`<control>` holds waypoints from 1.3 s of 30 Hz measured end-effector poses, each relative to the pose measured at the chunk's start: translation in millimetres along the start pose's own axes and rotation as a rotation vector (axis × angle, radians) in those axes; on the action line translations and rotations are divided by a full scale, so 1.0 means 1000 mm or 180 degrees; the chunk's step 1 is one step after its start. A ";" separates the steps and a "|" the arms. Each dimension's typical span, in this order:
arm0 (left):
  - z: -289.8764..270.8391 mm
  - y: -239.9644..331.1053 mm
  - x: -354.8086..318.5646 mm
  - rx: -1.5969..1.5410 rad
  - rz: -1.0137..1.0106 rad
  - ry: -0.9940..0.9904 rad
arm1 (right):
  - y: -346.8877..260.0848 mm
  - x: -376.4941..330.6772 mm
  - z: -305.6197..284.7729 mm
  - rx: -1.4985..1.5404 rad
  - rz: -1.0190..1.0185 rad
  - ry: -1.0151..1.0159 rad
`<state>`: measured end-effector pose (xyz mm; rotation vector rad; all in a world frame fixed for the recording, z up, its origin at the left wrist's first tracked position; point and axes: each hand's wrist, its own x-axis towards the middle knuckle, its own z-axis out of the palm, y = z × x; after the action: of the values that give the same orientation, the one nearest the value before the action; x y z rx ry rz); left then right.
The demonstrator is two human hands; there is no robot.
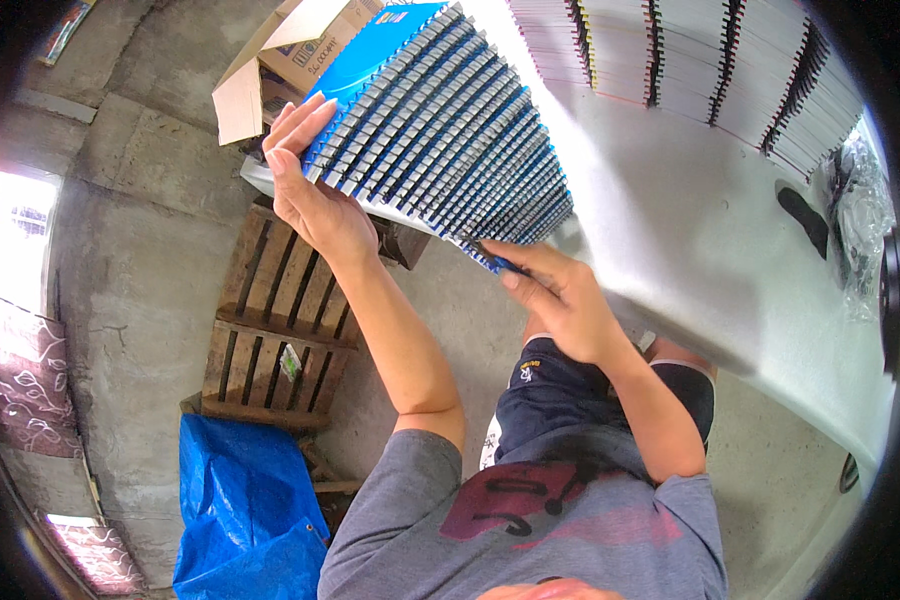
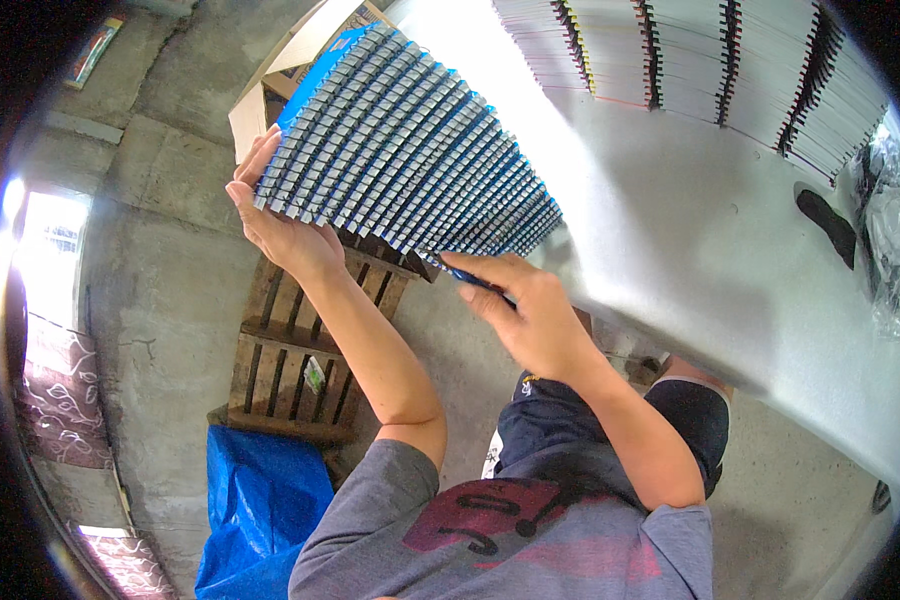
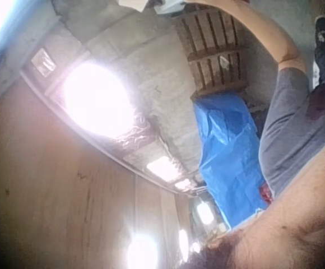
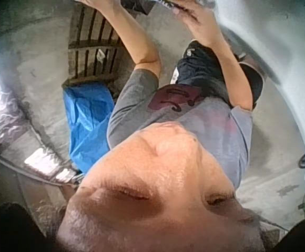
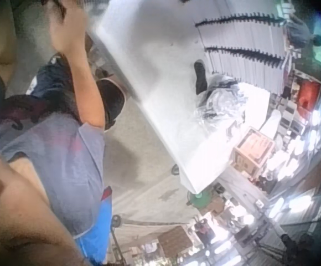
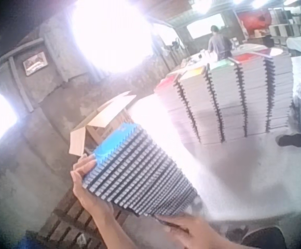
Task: The person assembles spiral-bound notebooks by inserting a metal coil into the punched holes of a blue notebook cover. They use pliers to secure the coil and then place the finished notebook onto a stack. The person repeats this process for multiple notebooks.
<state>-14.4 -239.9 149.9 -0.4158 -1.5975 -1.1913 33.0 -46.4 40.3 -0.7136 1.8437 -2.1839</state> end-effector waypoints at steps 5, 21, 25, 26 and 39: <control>-0.001 -0.001 -0.001 0.0029 0.0020 0.0059 | 0.006 -0.001 0.007 -0.0247 -0.0621 0.0160; 0.000 0.003 -0.001 0.0259 0.0006 0.0027 | 0.007 -0.011 0.010 -0.2645 -0.1285 0.0517; 0.001 0.002 -0.001 0.0257 0.0047 0.0011 | 0.009 -0.006 0.011 0.0282 0.0288 0.0009; -0.002 -0.001 -0.001 0.0354 0.0130 -0.0031 | 0.001 -0.005 0.008 0.0652 0.0704 -0.0114; 0.000 -0.001 0.000 0.0005 -0.0070 0.0007 | 0.015 -0.012 0.009 -0.2532 -0.1471 0.0737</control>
<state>-14.9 -240.6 149.2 -0.3965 -1.6048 -1.2067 45.2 -51.9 24.2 -1.1503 2.9633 -1.7409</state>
